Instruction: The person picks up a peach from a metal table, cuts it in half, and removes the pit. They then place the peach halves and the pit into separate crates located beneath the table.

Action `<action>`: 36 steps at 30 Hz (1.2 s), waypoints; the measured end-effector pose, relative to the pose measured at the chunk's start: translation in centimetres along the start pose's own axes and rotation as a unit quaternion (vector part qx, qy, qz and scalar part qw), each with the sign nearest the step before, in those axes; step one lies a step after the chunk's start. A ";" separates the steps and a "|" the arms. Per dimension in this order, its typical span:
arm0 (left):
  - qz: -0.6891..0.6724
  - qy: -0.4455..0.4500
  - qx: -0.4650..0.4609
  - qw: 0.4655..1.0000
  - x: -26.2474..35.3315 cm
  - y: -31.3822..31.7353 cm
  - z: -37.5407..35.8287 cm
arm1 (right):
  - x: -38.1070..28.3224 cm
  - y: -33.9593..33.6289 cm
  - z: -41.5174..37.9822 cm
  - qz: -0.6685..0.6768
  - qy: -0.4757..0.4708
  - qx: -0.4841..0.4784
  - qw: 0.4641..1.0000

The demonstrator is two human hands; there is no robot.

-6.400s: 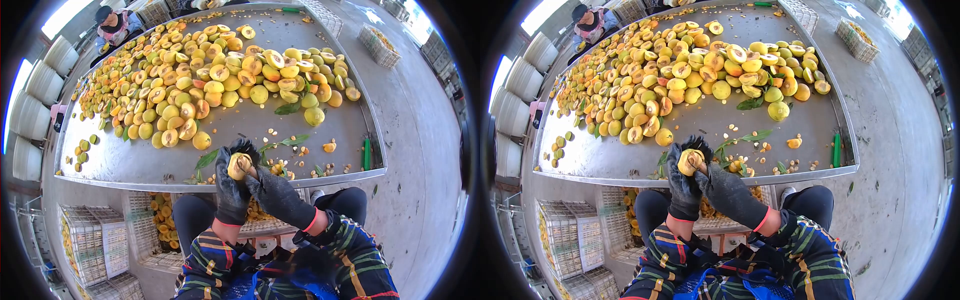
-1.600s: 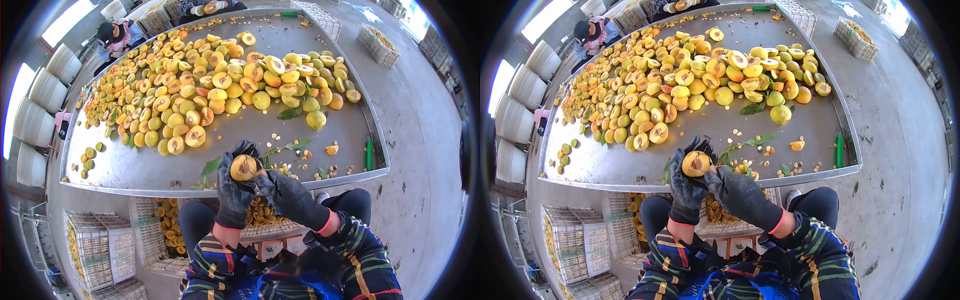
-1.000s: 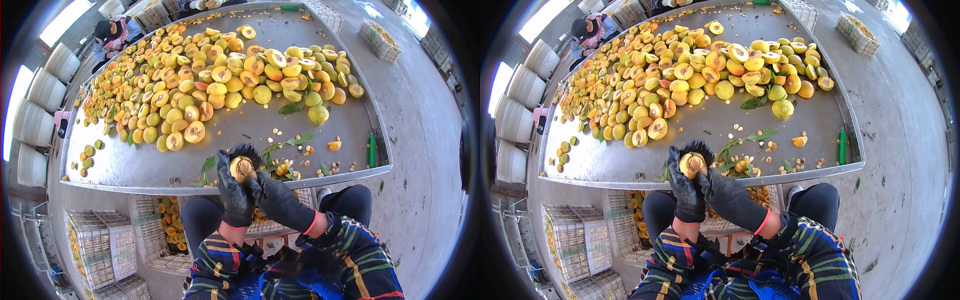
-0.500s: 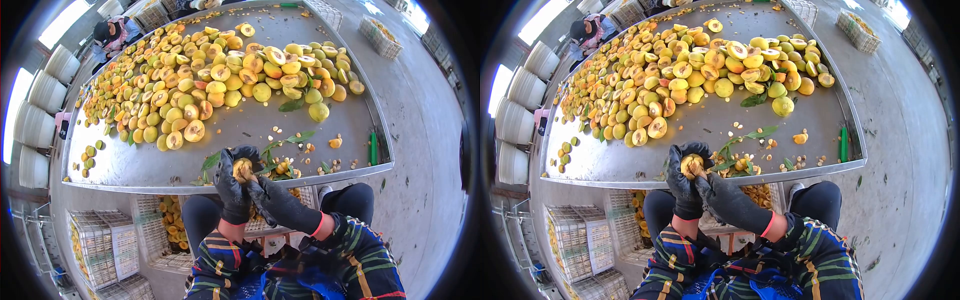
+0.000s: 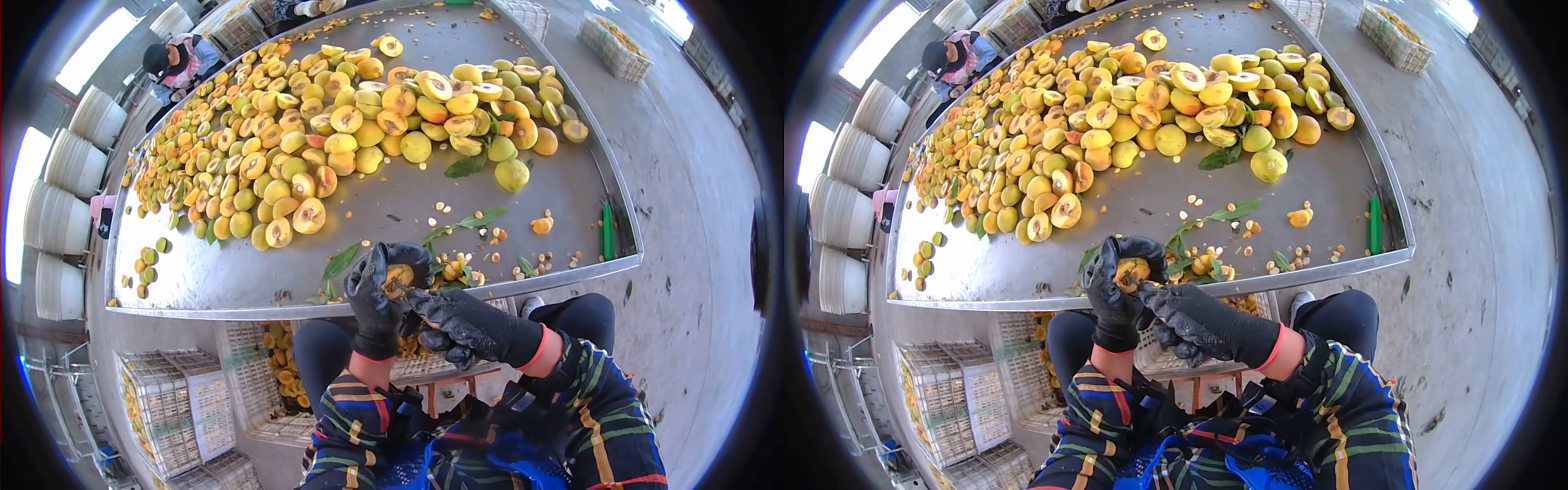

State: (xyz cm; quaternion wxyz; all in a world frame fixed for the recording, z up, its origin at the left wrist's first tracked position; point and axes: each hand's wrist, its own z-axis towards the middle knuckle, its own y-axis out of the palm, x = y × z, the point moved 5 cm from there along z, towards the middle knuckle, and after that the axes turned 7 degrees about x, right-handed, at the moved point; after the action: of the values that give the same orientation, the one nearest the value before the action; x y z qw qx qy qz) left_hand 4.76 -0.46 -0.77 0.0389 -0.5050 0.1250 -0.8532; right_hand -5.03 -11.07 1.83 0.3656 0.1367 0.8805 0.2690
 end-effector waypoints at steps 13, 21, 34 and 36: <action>-0.185 -0.166 -0.030 0.968 0.6 0.7 0.0 | 1.1 -1.6 1.1 -0.448 -0.483 0.115 0.743; -0.047 -0.090 -0.055 0.993 -0.9 0.7 -0.4 | 1.0 -1.3 1.0 -0.463 -0.451 0.152 0.748; -0.177 -0.115 -0.093 0.973 2.9 1.3 0.3 | 1.5 -0.7 -0.5 0.077 0.016 -0.015 0.997; -0.237 -0.135 -0.082 0.959 3.1 1.4 0.2 | 1.3 -0.7 -0.9 0.108 0.000 -0.062 0.992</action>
State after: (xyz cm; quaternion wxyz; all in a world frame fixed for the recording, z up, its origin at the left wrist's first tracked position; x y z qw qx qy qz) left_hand 3.35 -2.42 1.58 -0.1896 -0.6322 0.0649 -0.7485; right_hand -6.63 -11.44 1.24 0.3419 0.2082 0.8424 0.3608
